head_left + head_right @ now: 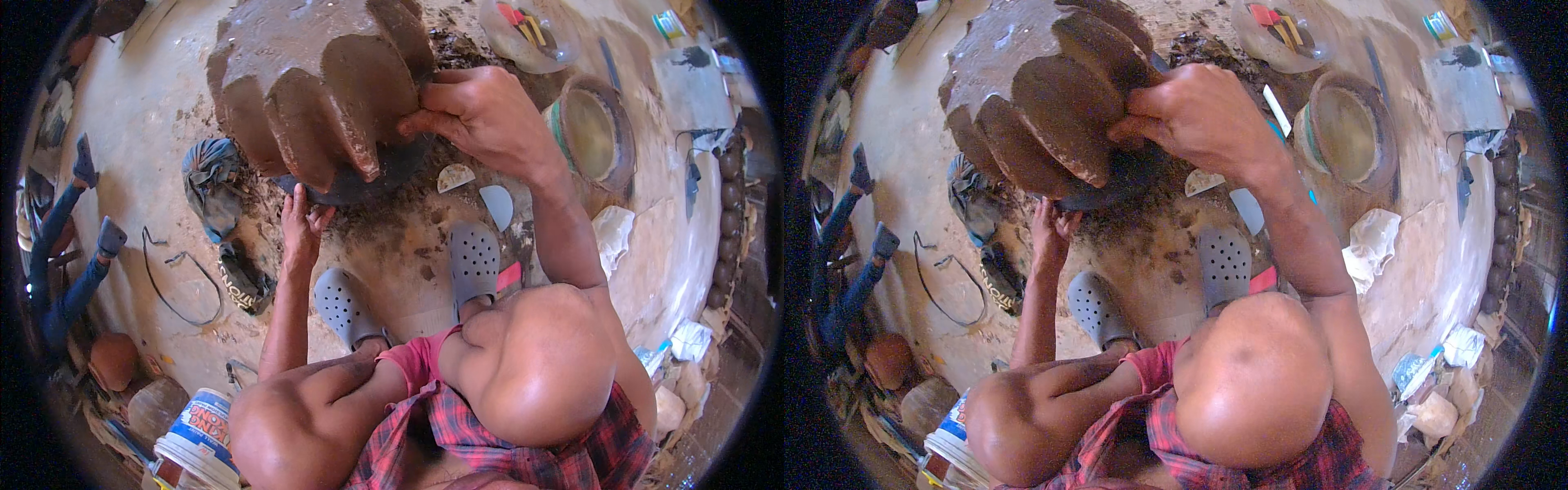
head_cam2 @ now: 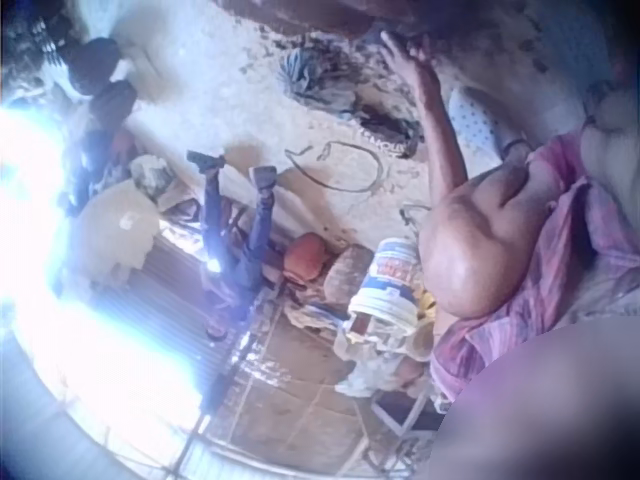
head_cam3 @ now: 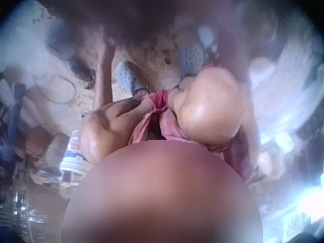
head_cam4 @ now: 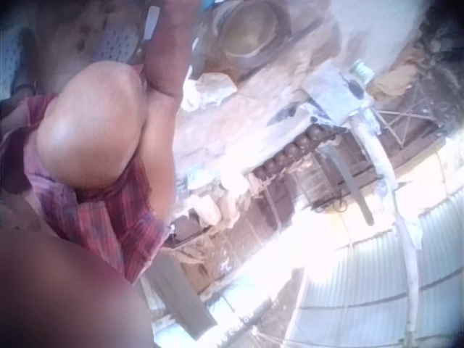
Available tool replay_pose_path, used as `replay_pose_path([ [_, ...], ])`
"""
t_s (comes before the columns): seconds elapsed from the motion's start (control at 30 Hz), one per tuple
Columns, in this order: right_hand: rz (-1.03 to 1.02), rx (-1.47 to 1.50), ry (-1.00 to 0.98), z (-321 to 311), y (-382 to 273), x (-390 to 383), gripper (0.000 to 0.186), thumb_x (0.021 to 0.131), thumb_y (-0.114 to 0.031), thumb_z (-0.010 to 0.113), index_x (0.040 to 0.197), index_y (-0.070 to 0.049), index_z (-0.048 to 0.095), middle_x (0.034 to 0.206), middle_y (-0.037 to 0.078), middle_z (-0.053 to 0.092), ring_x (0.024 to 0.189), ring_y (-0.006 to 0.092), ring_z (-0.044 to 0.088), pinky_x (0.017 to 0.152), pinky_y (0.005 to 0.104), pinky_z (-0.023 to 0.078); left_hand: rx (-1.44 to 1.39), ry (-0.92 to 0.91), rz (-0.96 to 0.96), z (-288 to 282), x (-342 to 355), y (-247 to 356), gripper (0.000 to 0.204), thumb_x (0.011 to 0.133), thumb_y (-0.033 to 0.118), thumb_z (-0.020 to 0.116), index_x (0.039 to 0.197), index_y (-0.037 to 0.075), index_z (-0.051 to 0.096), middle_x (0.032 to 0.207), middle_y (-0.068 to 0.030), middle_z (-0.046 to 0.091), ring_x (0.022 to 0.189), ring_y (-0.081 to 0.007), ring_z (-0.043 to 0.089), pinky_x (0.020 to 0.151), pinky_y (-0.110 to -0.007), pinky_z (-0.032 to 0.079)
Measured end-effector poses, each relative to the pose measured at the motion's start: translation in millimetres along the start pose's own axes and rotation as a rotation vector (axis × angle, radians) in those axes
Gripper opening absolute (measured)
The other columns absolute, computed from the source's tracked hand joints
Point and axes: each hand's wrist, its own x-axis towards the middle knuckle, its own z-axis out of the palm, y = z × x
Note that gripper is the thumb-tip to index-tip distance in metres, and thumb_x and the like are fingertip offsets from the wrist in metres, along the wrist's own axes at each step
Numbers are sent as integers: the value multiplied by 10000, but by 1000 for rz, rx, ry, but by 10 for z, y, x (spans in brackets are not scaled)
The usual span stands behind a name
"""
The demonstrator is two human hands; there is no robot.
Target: The person shapes a large lump of clay on a rotating base using a metal scraper and their hands. They smooth and refine the surface of the clay object while occasionally rotating the base to access different sides.
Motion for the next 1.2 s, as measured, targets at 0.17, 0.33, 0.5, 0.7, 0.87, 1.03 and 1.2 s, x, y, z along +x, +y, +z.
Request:
replay_pose_path([
  [0.17,2,110,178,-154,57,-47,223,930,-313,790,917,-91,805,770,136,684,719,326,689,649,450,527,8,-6,14,-31,-2,-15,425,1122,383,591,1457,141,493,1385,-81,621,1122,-276,712,874,-396,640],
  [0.33,526,240,376,-47,558,-715,234,945,-281,791,919,-48,786,800,169,714,759,365,719,697,451,550,66,-48,61,-134,52,-58,462,1105,403,614,1488,184,478,1399,-87,606,1194,-277,675,940,-432,612],
  [0.5,625,100,184,700,1105,-1476,179,963,-133,742,1080,-9,798,946,174,771,855,319,754,805,429,581,117,-22,58,-273,102,-60,472,1107,392,597,1511,190,462,1437,-99,589,1239,-304,658,958,-442,613],
  [0.7,642,94,262,1316,1542,-1663,184,921,-121,774,1077,-26,796,997,166,745,920,351,727,840,437,574,202,-71,76,-713,291,-117,508,1115,333,582,1569,170,424,1544,-95,543,1292,-304,647,959,-456,649],
  [0.87,550,-73,250,1489,1774,-1296,218,866,-212,832,1042,-86,799,971,104,677,969,317,677,842,440,565,834,-114,297,-987,390,-163,641,1057,287,684,1607,150,387,1585,-91,499,1374,-297,573,1076,-510,581],
  [1.03,652,-100,121,1417,1764,-1204,162,857,-205,811,945,-77,765,973,136,658,990,350,670,843,488,560,256,-31,134,-925,205,-100,819,972,359,804,1640,168,371,1617,-79,466,1473,-284,457,1215,-501,429],
  [1.2,801,-37,16,1177,1766,-1368,149,864,-183,759,948,-59,768,932,182,679,948,395,690,855,513,566,652,-96,259,-1087,235,-87,753,973,353,810,1599,168,434,1610,-79,475,1462,-268,471,1211,-462,440],
])
